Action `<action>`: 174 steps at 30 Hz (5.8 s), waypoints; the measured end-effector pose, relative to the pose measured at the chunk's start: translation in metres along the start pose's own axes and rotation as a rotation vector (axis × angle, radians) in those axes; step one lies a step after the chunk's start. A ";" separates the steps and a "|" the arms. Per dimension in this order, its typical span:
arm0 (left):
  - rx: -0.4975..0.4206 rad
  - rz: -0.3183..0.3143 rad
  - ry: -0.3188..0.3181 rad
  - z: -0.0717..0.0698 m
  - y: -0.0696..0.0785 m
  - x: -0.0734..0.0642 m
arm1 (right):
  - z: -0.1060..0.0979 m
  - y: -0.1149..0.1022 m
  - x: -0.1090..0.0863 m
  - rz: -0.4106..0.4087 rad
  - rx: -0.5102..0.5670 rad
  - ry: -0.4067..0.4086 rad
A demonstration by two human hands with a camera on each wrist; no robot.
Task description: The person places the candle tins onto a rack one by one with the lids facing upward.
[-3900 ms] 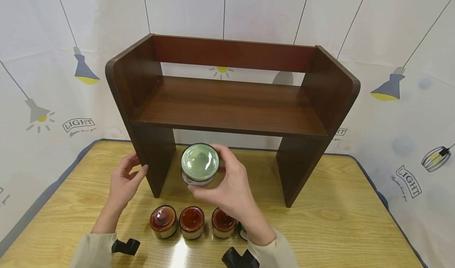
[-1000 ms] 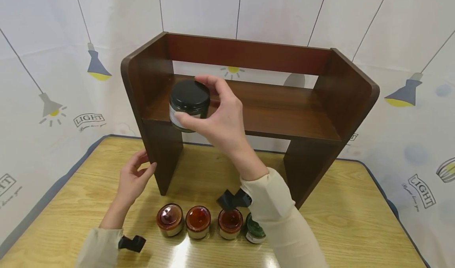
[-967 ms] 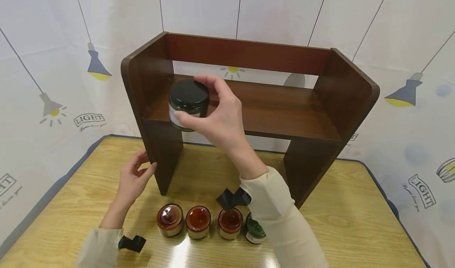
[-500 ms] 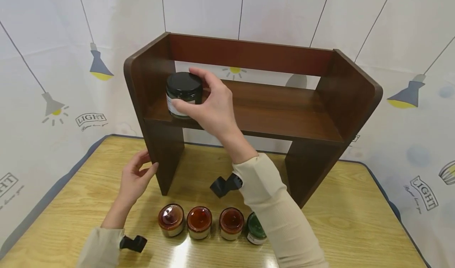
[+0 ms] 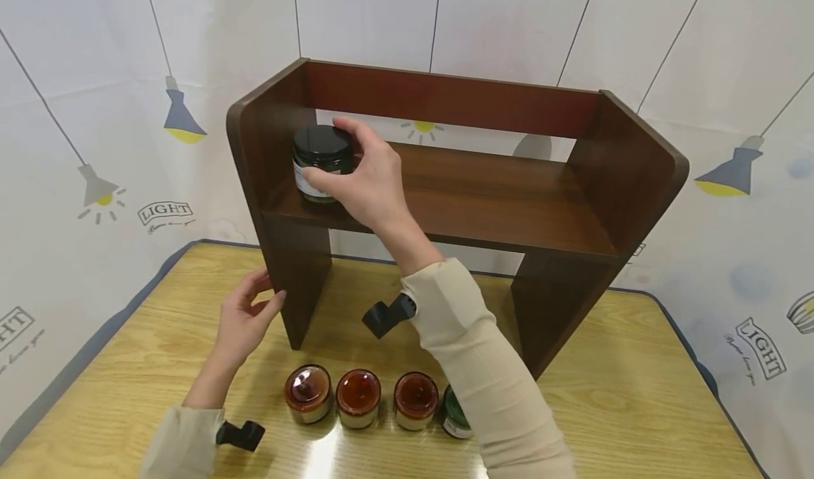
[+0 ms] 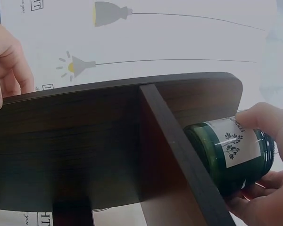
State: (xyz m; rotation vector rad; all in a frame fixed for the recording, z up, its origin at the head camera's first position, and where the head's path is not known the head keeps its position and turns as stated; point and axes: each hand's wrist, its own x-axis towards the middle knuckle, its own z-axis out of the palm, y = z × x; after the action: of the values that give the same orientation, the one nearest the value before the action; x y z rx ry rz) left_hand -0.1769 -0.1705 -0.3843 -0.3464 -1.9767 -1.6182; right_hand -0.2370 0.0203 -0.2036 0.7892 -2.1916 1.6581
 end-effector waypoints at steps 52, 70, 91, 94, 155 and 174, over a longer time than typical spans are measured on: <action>0.002 0.002 0.003 0.000 0.001 0.000 | -0.012 -0.003 -0.035 -0.014 0.049 0.064; 0.019 0.013 0.010 0.001 -0.001 -0.001 | -0.030 -0.005 -0.083 -0.096 0.055 0.082; 0.016 -0.004 0.023 0.001 -0.004 -0.002 | -0.043 0.011 -0.138 -0.090 0.020 0.082; 0.011 -0.005 0.024 0.001 -0.004 -0.002 | -0.046 0.017 -0.146 -0.095 0.004 0.079; 0.014 -0.009 0.021 0.003 -0.004 -0.001 | -0.083 0.127 -0.265 0.452 -0.208 0.028; 0.006 -0.009 0.021 0.003 -0.008 -0.001 | -0.077 0.154 -0.285 0.534 -0.196 -0.065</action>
State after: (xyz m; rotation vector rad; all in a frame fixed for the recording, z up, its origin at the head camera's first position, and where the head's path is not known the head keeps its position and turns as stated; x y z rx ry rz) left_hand -0.1810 -0.1696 -0.3917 -0.3177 -1.9700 -1.6150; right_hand -0.1017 0.1947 -0.4529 0.2126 -2.7264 1.6030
